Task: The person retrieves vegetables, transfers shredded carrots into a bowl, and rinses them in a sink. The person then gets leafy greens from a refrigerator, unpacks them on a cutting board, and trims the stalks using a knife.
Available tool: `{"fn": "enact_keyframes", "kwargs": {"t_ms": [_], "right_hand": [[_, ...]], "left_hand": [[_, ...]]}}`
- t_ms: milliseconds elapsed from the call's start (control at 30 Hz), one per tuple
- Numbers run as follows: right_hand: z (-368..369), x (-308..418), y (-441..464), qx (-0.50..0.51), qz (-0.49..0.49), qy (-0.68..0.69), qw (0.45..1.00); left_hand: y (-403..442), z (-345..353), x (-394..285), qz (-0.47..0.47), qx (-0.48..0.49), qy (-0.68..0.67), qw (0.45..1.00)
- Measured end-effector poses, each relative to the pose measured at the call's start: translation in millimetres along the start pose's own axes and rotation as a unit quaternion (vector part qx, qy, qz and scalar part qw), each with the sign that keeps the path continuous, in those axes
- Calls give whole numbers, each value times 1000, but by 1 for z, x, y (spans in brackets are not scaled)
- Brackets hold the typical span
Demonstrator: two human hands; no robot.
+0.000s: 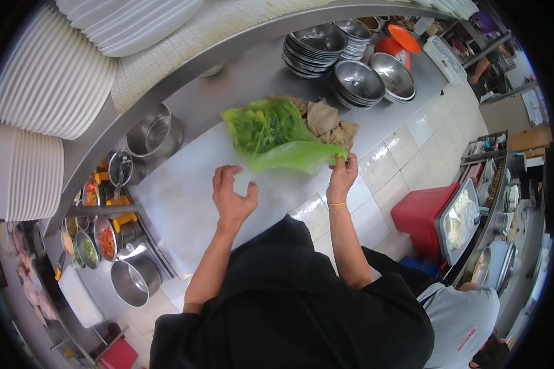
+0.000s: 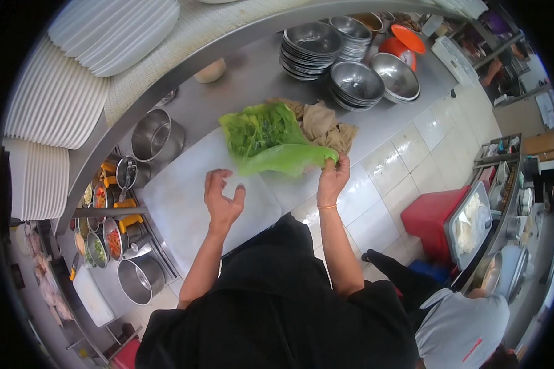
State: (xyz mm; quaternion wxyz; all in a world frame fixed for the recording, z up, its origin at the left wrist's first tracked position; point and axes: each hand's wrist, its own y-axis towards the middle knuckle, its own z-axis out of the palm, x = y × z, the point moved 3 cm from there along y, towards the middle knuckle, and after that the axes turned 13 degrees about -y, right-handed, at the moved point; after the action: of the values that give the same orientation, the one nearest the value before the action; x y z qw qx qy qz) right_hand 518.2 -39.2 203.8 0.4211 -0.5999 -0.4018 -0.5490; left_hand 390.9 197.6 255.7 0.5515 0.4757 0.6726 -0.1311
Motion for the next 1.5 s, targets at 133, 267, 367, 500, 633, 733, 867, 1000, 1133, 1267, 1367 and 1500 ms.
{"fn": "enact_keyframes", "kwargs": {"t_ms": [133,267,367,500,633,733,867,1000,1133,1267,1367,1500], "right_hand": [[3,7,-20,-85,-57,-44,994],[9,53,-46,-122,-282,-209,928],[21,65,-70,40,-435,-218,873],[51,73,-70,130,-344,-228,902],[69,55,-59,197,-395,-326,836],[57,29,-41,174,-342,-494,780],[19,67,-33,165,-255,-459,835],[13,117,-56,159,-454,-310,820],[47,98,-61,268,-232,-113,928],[48,32,-45,224,-116,-179,951],[16,23,-37,100,-290,-231,923],[-18,-28,-43,101,-144,-169,970]], "left_hand": [[34,40,-38,109,42,7,993],[53,75,-19,-29,182,-6,983],[72,79,-17,-89,86,-177,976],[95,71,-28,-144,53,-389,908],[112,63,-22,-168,86,-413,891],[135,48,-23,-138,37,-405,903],[128,45,-26,-154,59,-385,908],[121,51,-46,-154,120,-339,920],[104,61,-60,-113,171,-299,932],[49,66,-65,-129,259,-285,914],[-3,72,-72,-122,331,-222,909],[-34,96,-70,-49,323,-211,921]]}}
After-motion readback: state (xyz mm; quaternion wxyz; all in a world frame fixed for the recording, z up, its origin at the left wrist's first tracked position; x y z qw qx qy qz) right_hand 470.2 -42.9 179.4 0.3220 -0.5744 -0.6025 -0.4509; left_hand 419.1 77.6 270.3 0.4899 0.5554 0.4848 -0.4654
